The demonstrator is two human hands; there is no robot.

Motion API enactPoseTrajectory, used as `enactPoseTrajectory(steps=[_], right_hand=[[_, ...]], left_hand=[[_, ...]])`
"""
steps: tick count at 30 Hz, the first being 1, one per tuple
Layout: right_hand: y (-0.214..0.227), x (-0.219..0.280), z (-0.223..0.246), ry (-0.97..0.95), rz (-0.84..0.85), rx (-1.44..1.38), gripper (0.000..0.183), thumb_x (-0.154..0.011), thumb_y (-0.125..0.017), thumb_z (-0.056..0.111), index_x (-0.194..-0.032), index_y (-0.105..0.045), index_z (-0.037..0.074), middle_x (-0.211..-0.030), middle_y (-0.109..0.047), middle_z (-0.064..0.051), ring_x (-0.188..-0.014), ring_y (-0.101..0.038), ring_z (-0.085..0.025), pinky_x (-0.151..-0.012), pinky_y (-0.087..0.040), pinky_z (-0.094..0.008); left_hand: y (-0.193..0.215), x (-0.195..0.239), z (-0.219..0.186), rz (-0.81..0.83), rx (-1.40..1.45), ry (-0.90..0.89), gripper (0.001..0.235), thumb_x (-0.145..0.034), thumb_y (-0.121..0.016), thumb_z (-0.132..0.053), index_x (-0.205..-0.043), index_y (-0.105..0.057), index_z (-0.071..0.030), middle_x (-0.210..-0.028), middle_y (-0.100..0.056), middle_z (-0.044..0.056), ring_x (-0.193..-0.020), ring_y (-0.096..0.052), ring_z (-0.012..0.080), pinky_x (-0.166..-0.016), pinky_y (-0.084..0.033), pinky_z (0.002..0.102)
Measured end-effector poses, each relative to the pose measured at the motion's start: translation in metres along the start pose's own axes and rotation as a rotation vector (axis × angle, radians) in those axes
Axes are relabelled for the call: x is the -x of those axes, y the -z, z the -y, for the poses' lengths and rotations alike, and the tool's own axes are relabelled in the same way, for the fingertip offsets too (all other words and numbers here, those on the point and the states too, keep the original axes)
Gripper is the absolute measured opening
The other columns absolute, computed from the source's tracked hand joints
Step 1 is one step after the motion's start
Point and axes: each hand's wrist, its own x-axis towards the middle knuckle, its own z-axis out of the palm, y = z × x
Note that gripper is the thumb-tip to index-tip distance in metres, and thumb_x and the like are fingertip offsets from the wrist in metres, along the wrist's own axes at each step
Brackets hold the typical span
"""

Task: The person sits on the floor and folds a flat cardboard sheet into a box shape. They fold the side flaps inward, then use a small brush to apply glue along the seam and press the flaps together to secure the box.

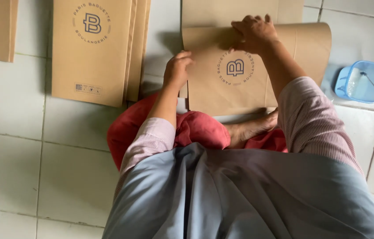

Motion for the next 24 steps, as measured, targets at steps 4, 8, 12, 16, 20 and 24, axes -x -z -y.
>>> enactPoseTrajectory(steps=[4,8,12,16,20,24], right_hand=[[0.006,0.022,0.001,0.064,-0.146,0.021,0.091,-0.077,-0.067,0.083,-0.149,-0.06,0.027,-0.124,-0.065,-0.016,-0.108,-0.062,-0.039,-0.092,-0.045,-0.053],[0.019,0.084,0.008,0.181,-0.463,0.09,0.081,-0.083,-0.073,0.078,-0.144,-0.07,0.025,-0.118,-0.07,-0.006,-0.103,-0.067,-0.031,-0.094,-0.045,-0.046],[0.038,0.164,0.03,0.141,-0.619,0.142,0.078,-0.083,-0.079,0.075,-0.14,-0.074,0.022,-0.119,-0.071,-0.004,-0.103,-0.066,-0.028,-0.089,-0.044,-0.042],[0.041,0.23,0.053,0.061,-0.77,0.088,0.081,-0.08,-0.091,0.068,-0.139,-0.074,0.015,-0.138,-0.07,-0.011,-0.111,-0.062,-0.034,-0.092,-0.043,-0.045],[0.046,0.269,0.074,0.007,-0.777,0.027,0.082,-0.079,-0.1,0.06,-0.142,-0.073,0.015,-0.137,-0.071,-0.006,-0.112,-0.056,-0.034,-0.091,-0.039,-0.046],[0.042,0.292,0.079,0.096,-0.827,-0.121,0.07,-0.091,-0.102,0.042,-0.142,-0.07,0.007,-0.133,-0.069,-0.018,-0.116,-0.057,-0.044,-0.103,-0.037,-0.059]], left_hand=[[0.027,-0.016,-0.021,-0.239,0.363,0.136,0.102,-0.087,-0.091,-0.019,-0.165,-0.025,-0.023,-0.171,-0.027,0.013,-0.161,-0.023,0.0327,-0.132,-0.023,0.05],[0.055,-0.019,-0.04,-0.036,0.389,-0.039,0.102,-0.079,-0.102,-0.016,-0.159,-0.04,-0.019,-0.168,-0.032,0.005,-0.155,-0.038,0.0249,-0.122,-0.047,0.045],[0.098,-0.002,-0.114,-0.082,0.22,-0.151,0.065,-0.071,-0.101,-0.015,-0.128,-0.069,-0.016,-0.131,-0.066,0.004,-0.119,-0.064,0.0235,-0.102,-0.054,0.037],[0.116,0.032,-0.174,-0.178,0.023,-0.209,0.082,-0.066,-0.101,-0.019,-0.138,-0.061,-0.022,-0.128,-0.073,-0.003,-0.12,-0.065,0.0216,-0.108,-0.042,0.038],[0.127,0.066,-0.221,-0.257,0.01,-0.33,0.053,-0.074,-0.094,-0.014,-0.122,-0.071,-0.017,-0.124,-0.07,0.0,-0.112,-0.066,0.0248,-0.103,-0.045,0.04],[0.131,0.094,-0.245,-0.329,0.033,-0.383,0.044,-0.078,-0.09,-0.011,-0.117,-0.072,-0.016,-0.119,-0.069,-0.001,-0.119,-0.061,0.0293,-0.104,-0.044,0.043]])
